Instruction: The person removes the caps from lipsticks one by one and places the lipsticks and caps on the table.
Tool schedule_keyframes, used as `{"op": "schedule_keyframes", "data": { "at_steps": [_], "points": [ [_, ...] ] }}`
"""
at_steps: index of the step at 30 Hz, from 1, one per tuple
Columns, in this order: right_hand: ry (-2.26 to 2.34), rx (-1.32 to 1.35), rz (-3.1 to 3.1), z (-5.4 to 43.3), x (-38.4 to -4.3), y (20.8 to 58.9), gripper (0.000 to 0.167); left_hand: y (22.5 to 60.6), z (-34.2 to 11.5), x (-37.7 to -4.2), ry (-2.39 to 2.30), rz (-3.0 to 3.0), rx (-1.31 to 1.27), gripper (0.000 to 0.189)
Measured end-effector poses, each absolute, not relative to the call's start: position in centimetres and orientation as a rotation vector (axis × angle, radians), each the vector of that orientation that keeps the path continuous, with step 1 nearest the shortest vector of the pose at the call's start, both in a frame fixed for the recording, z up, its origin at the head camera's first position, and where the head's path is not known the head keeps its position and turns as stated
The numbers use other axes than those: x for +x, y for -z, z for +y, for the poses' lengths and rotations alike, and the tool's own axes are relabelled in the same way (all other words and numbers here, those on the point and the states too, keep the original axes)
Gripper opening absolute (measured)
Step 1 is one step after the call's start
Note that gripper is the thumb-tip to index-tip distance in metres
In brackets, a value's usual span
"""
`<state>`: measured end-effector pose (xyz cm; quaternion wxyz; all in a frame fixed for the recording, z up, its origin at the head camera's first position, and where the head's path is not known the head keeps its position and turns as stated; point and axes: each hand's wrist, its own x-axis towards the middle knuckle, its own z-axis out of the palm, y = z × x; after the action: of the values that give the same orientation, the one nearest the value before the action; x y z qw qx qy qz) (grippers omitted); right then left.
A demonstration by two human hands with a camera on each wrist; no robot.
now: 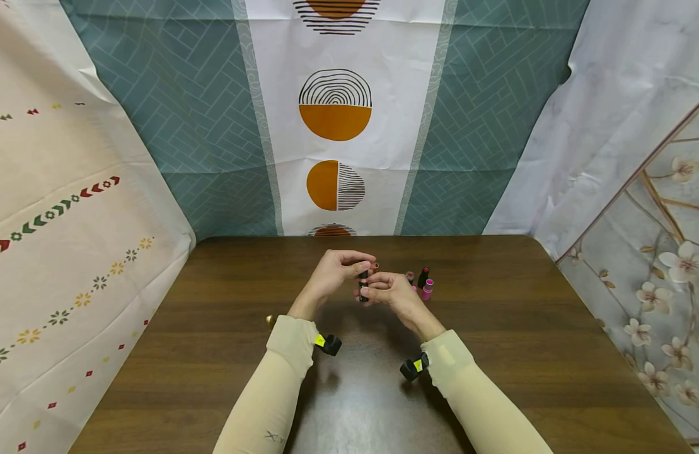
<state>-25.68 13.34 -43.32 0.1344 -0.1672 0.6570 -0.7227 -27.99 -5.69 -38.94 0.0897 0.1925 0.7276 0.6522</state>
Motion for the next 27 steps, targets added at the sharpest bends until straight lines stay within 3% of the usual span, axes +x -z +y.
{"op": "schedule_keyframes", "data": {
  "at_steps": [27],
  "points": [
    [1.987, -0.489, 2.066, 13.01, -25.31, 43.09, 0.031, 39.91, -5.65, -27.91, -2.021, 2.252, 0.412, 0.023]
  ]
}}
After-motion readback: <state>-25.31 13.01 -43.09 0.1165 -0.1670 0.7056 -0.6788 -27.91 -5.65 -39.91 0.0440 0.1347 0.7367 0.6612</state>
